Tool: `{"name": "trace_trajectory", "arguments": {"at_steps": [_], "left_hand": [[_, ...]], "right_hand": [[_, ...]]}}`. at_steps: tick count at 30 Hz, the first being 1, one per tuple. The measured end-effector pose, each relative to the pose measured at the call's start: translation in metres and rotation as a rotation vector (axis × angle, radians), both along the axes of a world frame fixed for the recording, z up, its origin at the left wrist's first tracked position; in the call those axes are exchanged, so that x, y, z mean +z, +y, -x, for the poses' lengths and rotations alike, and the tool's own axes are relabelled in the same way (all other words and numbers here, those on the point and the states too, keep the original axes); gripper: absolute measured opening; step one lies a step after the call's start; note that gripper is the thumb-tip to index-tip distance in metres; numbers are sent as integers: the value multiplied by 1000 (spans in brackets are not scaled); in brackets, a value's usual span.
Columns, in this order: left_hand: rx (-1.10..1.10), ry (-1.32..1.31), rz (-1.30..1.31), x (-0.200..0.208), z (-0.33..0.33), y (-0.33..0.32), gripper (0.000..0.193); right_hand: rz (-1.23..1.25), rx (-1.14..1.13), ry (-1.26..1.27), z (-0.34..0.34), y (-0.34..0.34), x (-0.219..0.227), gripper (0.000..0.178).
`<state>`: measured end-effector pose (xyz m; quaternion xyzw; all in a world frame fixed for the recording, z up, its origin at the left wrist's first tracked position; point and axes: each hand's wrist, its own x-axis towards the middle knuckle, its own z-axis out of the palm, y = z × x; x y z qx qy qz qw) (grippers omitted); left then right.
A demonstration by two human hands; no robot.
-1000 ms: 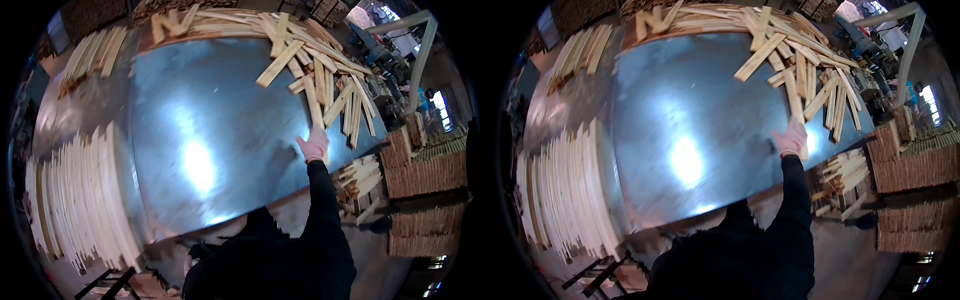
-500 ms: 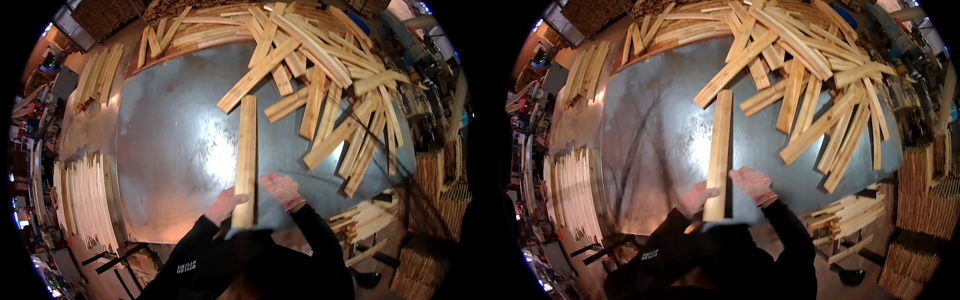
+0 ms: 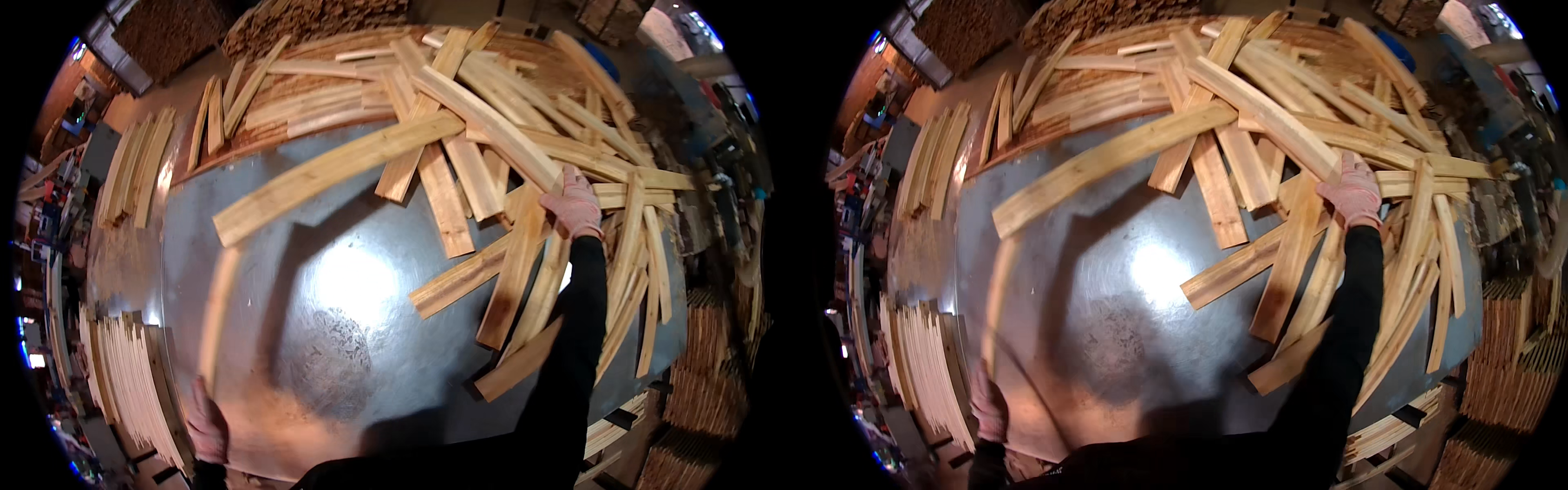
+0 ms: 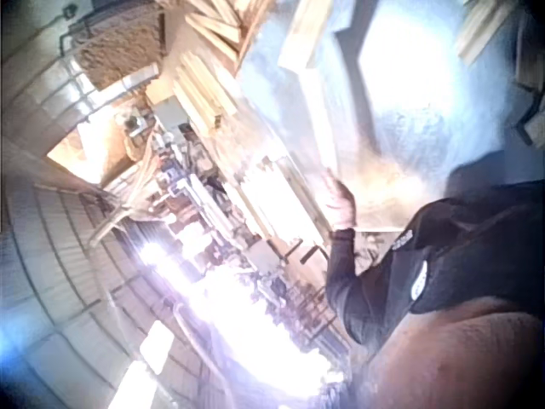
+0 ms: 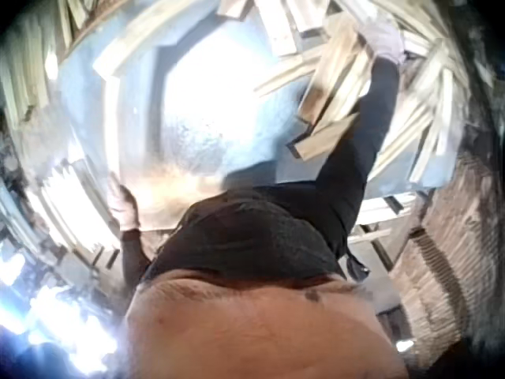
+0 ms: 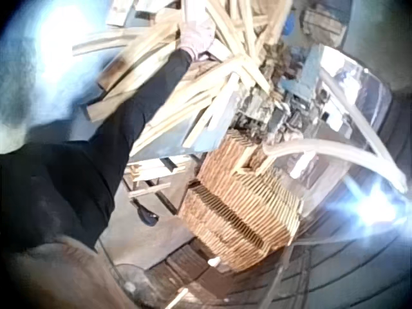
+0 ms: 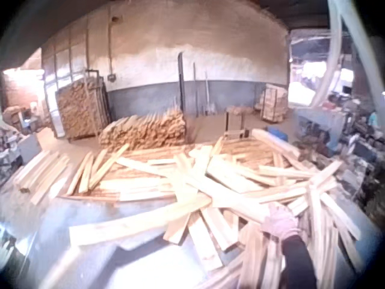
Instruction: The person repeatedly picks up small wooden planks from a pile on a metal table, aligns them, and stacks them into a neat pile. The person wears pink gloves and handles the planks by hand throughout the clip.
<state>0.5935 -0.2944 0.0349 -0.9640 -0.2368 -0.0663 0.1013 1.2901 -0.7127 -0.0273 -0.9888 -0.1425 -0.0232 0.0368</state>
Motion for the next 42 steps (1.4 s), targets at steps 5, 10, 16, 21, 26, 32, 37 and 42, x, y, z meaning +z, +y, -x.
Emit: {"name": "trace_trajectory", "arguments": {"at_steps": [5,10,16,21,26,32,37,42], "left_hand": [[841,-99,84,-30,-38,105,73],[406,-633,7,-54,-174,223,72],[-27,-47,293,-96,-385,256,98],[42,304,259,-112,-437,214,141],[74,482,149,-122,-323,213,135],[410,441,583,-93,-114,107,109],[622,-292,1716,-86,5,-24,62],[542,-1135,2633,-110,-53,-100,58]], "right_hand": [[-38,218,-15,99,29,-34,71],[-126,335,498,192,23,1,71],[82,572,-172,100,52,32,85],[109,610,-204,16,94,16,76],[243,583,-12,55,142,-3,68],[-30,531,345,132,128,-5,74],[-910,67,1384,276,113,-35,39],[-1329,-44,1338,461,133,-119,35]]}}
